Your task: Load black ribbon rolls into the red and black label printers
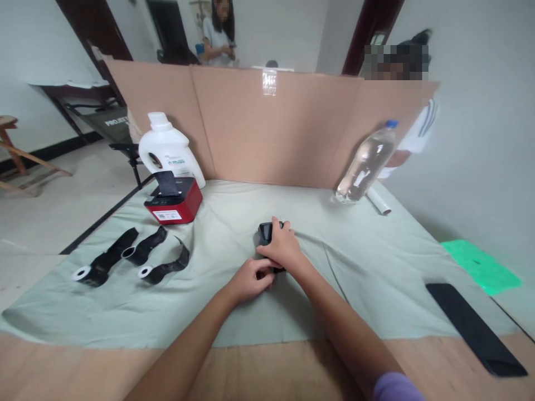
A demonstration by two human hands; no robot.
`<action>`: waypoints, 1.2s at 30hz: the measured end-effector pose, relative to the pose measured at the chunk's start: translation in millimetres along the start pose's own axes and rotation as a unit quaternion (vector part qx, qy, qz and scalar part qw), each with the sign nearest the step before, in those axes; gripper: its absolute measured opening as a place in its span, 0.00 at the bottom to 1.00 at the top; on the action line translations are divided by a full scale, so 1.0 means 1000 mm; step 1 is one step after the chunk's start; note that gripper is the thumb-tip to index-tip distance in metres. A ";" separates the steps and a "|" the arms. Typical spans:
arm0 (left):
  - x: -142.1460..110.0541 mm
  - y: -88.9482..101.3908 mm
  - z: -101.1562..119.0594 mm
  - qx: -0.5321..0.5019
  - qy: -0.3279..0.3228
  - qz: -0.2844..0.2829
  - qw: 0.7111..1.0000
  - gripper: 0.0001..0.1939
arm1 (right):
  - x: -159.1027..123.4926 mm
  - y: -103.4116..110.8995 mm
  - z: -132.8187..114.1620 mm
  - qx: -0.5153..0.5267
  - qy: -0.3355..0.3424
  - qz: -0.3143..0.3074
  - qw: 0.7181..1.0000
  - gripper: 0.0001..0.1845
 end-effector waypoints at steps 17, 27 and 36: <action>0.234 -0.086 0.008 -0.006 0.042 0.036 0.998 0.28 | 0.069 0.119 0.262 0.067 -0.152 0.209 0.964 0.57; 0.346 -0.188 -0.016 -0.008 0.056 0.001 0.998 0.16 | 0.100 0.117 0.300 0.064 -0.211 0.206 0.953 0.55; 0.291 -0.119 -0.017 -0.033 0.062 0.054 0.996 0.28 | 0.086 0.134 0.293 0.106 -0.227 0.251 0.935 0.52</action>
Point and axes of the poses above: each hand's wrist, its own x-axis towards the middle knuckle, its own y-axis out of the back of the hand, z = x × y, the point moved 5 cm from there along x, towards the middle knuckle, and after that the axes turned 11 degrees about -y, right-handed, at the moved point
